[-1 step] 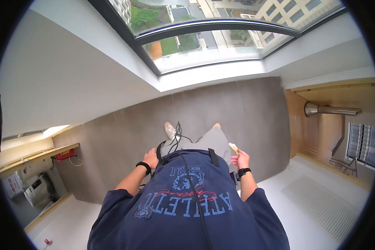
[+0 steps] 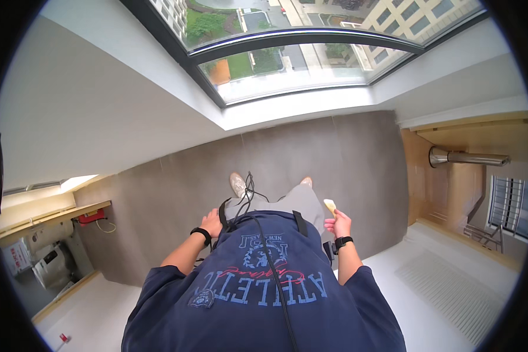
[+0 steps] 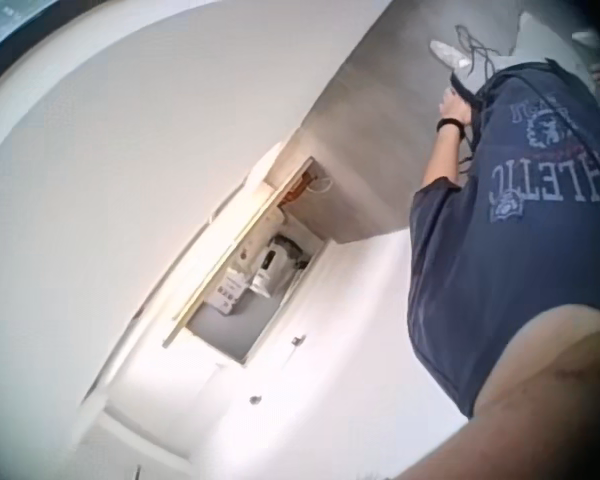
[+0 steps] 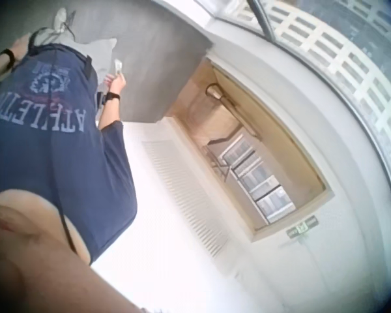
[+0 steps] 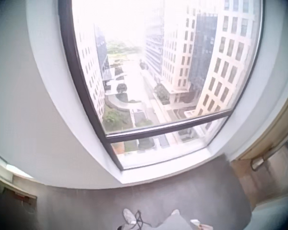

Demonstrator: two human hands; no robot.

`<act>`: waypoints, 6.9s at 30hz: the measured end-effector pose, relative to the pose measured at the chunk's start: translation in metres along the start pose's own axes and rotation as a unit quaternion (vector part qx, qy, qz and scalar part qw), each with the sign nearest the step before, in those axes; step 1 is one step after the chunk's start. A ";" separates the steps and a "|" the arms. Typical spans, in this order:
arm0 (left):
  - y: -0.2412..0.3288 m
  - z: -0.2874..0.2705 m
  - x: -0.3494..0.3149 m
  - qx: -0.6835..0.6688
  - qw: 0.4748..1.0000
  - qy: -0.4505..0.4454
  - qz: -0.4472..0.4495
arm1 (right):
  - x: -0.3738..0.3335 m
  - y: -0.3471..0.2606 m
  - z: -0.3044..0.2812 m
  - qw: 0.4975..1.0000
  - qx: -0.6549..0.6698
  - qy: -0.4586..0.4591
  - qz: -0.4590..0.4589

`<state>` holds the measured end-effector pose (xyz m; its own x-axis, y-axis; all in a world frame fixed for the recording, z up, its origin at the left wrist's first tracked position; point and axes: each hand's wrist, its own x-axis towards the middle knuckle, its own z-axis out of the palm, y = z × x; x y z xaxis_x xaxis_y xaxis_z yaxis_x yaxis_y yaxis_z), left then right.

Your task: Clean a white wall surface and window ledge using a dry brush.

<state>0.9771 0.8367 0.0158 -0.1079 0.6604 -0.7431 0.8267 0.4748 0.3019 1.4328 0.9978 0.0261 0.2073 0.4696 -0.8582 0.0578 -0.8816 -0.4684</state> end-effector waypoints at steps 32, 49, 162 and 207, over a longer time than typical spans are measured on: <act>0.282 -0.080 0.211 0.017 0.968 -0.130 0.216 | 0.057 -0.114 -0.212 0.987 -0.122 0.095 -0.046; 0.254 0.102 0.102 -0.335 0.895 -0.161 -0.245 | 0.149 -0.398 -0.174 0.926 -0.334 -0.009 -0.178; 0.314 0.016 0.213 -0.532 0.776 0.253 -0.225 | 0.240 -0.491 -0.098 0.746 -0.596 -0.158 -0.251; 0.424 0.013 0.255 -0.154 0.969 0.114 -0.158 | 0.333 -0.442 -0.204 0.718 -0.610 -0.196 -0.272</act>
<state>1.3072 1.1987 -0.0542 -0.4763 0.5485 -0.6873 0.5324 0.8019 0.2710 1.6751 1.5341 -0.0097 -0.4471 0.5271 -0.7227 0.8880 0.1646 -0.4293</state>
